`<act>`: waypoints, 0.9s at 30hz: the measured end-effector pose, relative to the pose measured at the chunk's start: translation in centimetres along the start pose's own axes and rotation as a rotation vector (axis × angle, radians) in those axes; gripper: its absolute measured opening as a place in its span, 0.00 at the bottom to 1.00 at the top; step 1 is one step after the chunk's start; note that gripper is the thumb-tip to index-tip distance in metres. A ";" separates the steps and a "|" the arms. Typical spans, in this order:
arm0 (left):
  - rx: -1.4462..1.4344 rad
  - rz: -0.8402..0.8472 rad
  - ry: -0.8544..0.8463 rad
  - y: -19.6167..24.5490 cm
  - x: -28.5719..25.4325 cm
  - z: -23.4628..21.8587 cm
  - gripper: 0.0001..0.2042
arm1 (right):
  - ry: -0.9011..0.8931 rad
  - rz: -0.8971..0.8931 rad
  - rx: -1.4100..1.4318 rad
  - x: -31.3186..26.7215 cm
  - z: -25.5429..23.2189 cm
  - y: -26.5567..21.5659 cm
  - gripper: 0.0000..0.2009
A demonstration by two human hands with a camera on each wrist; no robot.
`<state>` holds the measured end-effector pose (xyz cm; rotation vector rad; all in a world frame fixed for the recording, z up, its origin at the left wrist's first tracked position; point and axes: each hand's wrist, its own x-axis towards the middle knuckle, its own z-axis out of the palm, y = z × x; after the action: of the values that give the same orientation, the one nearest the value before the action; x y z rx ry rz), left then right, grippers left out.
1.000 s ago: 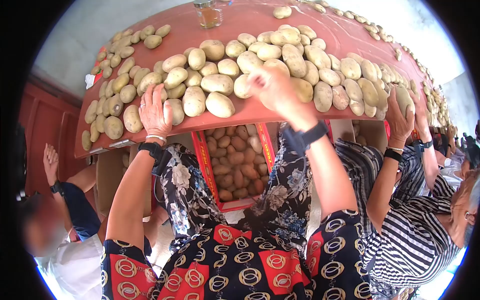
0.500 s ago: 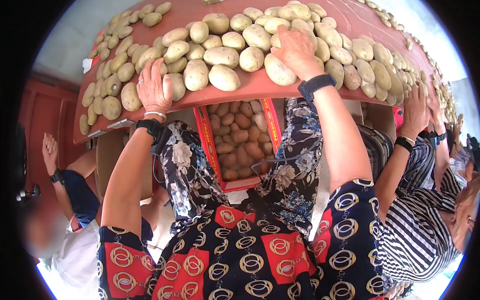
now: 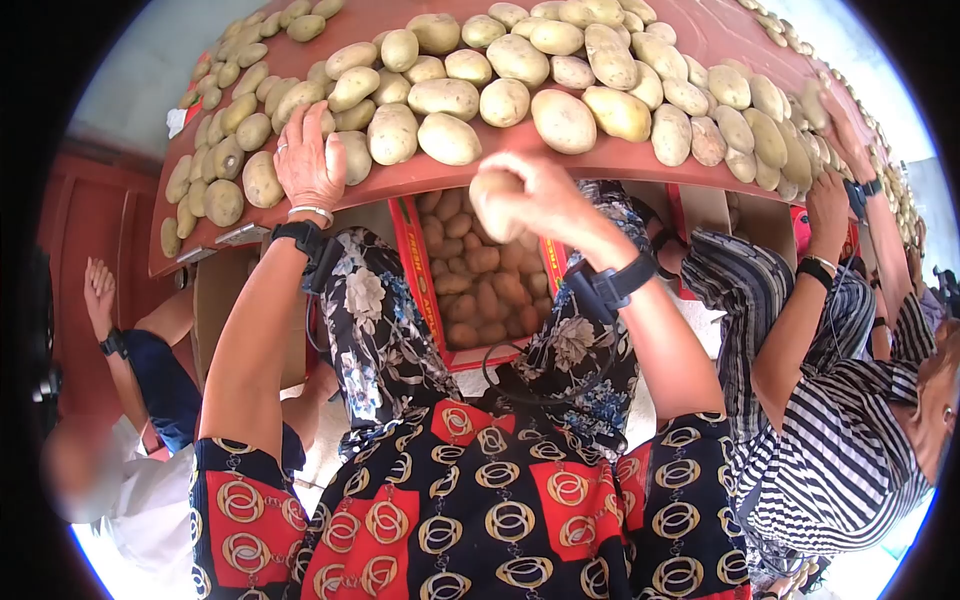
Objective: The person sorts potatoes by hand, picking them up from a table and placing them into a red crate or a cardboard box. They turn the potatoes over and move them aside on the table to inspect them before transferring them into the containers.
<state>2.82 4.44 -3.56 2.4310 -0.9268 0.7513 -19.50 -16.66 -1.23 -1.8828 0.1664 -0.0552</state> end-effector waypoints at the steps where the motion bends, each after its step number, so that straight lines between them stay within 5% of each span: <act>1: -0.003 0.012 0.011 0.0 0.1 0.1 0.24 | -0.048 0.070 -0.123 -0.4 0.4 0.7 0.19; 3: -0.005 0.018 0.009 0.1 0.1 -0.1 0.24 | -0.052 0.003 -0.488 -0.5 1.3 2.9 0.17; 5: 0.002 0.026 0.000 0.0 0.1 -0.2 0.24 | -0.028 0.229 -0.765 -0.8 1.2 2.4 0.15; 6: 0.002 0.026 0.004 -0.1 0.1 -0.1 0.24 | 0.013 0.190 -0.834 -1.0 1.2 2.0 0.14; 7: 0.004 0.026 0.005 -0.1 0.1 0.0 0.25 | -0.012 0.262 -0.846 -1.2 0.9 1.4 0.15; 15: -0.003 -0.004 -0.025 0.3 0.2 -0.5 0.25 | 0.281 0.020 -0.351 -0.6 -2.1 -1.3 0.10; 19: 0.046 0.028 -0.005 0.4 0.2 -0.7 0.25 | 0.413 -0.173 -0.483 0.8 -4.4 -3.7 0.09; 23: 0.001 -0.015 -0.051 0.4 -0.4 -0.9 0.26 | 0.407 -0.136 -0.426 3.1 -6.2 -3.6 0.08; 25: 0.012 0.003 -0.034 0.2 -0.4 -0.6 0.26 | 0.567 -0.223 -0.870 5.7 -8.0 -4.2 0.09; 27: 0.011 -0.008 -0.051 0.2 -0.3 -0.7 0.26 | 0.577 -0.275 -0.920 8.2 -10.0 -3.2 0.11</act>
<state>2.22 4.86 -3.20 2.4728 -0.9345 0.6960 -12.30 -26.32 4.58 -2.7519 0.3665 -0.8360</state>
